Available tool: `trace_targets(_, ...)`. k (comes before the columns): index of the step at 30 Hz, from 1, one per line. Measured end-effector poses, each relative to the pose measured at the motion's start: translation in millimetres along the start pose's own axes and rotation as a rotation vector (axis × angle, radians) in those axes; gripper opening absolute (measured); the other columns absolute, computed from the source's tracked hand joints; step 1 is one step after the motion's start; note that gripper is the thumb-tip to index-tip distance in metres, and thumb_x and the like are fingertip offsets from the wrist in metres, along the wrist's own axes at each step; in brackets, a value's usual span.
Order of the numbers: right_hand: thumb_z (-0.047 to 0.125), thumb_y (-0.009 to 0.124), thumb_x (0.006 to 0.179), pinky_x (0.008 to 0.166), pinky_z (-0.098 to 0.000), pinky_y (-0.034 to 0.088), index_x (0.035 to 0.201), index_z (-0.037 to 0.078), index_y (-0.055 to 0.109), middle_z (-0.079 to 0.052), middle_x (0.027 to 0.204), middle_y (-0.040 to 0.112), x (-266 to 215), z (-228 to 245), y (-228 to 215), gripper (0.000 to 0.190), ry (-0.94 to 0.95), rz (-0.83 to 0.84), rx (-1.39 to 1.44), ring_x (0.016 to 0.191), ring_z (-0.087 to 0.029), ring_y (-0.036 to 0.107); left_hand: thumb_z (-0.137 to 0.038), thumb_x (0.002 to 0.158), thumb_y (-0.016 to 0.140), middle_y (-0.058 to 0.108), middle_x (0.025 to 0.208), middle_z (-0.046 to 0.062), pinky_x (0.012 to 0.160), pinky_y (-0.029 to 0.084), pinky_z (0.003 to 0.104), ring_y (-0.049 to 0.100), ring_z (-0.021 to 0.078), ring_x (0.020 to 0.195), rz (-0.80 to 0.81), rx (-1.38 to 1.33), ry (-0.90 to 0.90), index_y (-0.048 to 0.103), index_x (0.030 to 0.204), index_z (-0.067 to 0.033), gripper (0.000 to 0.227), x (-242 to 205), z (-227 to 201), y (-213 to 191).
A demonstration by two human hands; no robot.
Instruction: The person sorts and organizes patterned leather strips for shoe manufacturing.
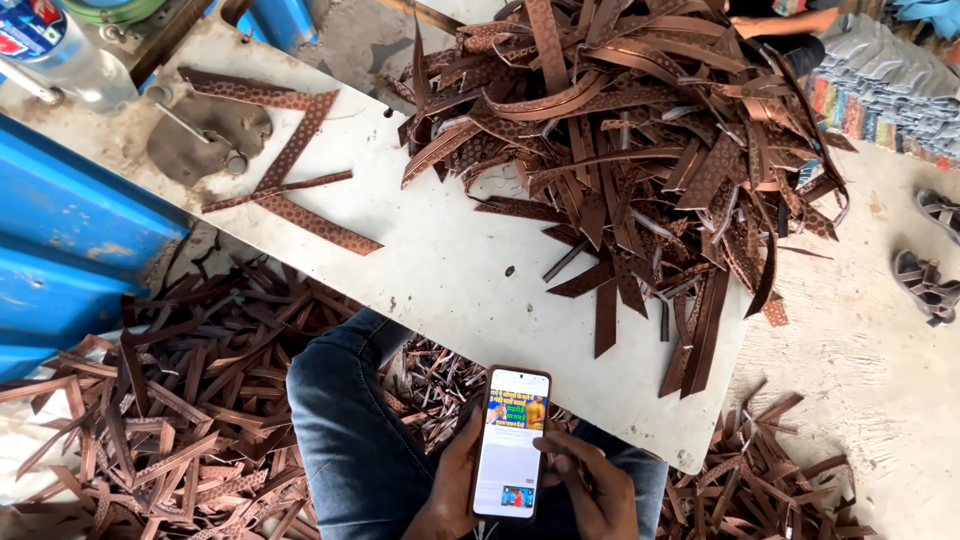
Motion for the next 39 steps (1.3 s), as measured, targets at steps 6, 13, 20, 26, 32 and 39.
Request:
trace_targets(6,0.001,0.063,0.096,0.095,-0.0362,0.056,0.124,-0.002,0.073,-0.022,0.108,0.077,-10,-28,-8,0.030,0.122,0.159,-0.023,0.107,-0.028,0.075,-0.058,0.103,0.037,0.067,0.132,0.023,0.103,0.056,0.047,0.070,0.0345,0.117,0.023,-0.048,-0.031,0.050,0.148,0.0032,0.077,8,7,-29)
trace_targets(13,0.002,0.058,0.095,0.094,-0.0344,0.060,0.123,0.000,0.072,-0.017,0.121,0.079,0,17,-4,0.032,0.049,0.077,0.190,0.110,-0.021,0.077,-0.053,0.096,0.036,0.072,0.124,0.015,0.096,0.058,0.048,0.072,0.0284,0.111,-0.026,0.020,-0.015,0.056,0.138,-0.0071,0.065,1,2,-6)
trace_targets(20,0.002,0.060,0.096,0.096,-0.0350,0.058,0.127,0.002,0.072,-0.014,0.124,0.079,-1,15,-3,0.032,-0.053,0.150,-0.064,0.111,-0.022,0.076,-0.053,0.100,0.039,0.073,0.124,0.015,0.095,0.059,0.040,0.073,0.0251,0.108,-0.097,0.034,0.003,0.059,0.138,-0.0023,0.066,1,5,-24)
trace_targets(26,0.003,0.061,0.095,0.090,-0.0351,0.064,0.125,0.003,0.072,-0.015,0.123,0.079,-5,5,-2,0.032,0.024,0.144,-0.041,0.103,-0.021,0.080,-0.051,0.102,0.042,0.075,0.116,0.014,0.089,0.060,0.038,0.075,0.0232,0.101,-0.175,0.036,-0.011,0.062,0.135,-0.0021,0.063,4,9,-40)
trace_targets(32,0.003,0.061,0.096,0.086,-0.0337,0.064,0.127,0.003,0.072,-0.016,0.115,0.081,-7,7,-3,0.033,0.028,0.139,-0.034,0.098,-0.020,0.080,-0.051,0.103,0.043,0.075,0.115,0.014,0.086,0.061,0.037,0.074,0.0226,0.098,-0.172,0.033,-0.012,0.062,0.135,-0.0025,0.061,4,12,-46)
trace_targets(39,0.003,0.061,0.095,0.084,-0.0320,0.060,0.123,0.003,0.073,-0.012,0.119,0.082,-2,10,-5,0.030,-0.053,0.051,-0.095,0.098,-0.018,0.077,-0.054,0.098,0.033,0.072,0.124,0.015,0.092,0.061,0.050,0.072,0.0275,0.108,-0.089,0.029,-0.059,0.056,0.140,-0.0053,0.068,-7,6,-3)
Point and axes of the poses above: each hand's wrist, its own x-axis towards the middle knuckle, its own y-axis out of the palm, z = x × y, the point moved 1 cm from there along x, towards the middle knuckle
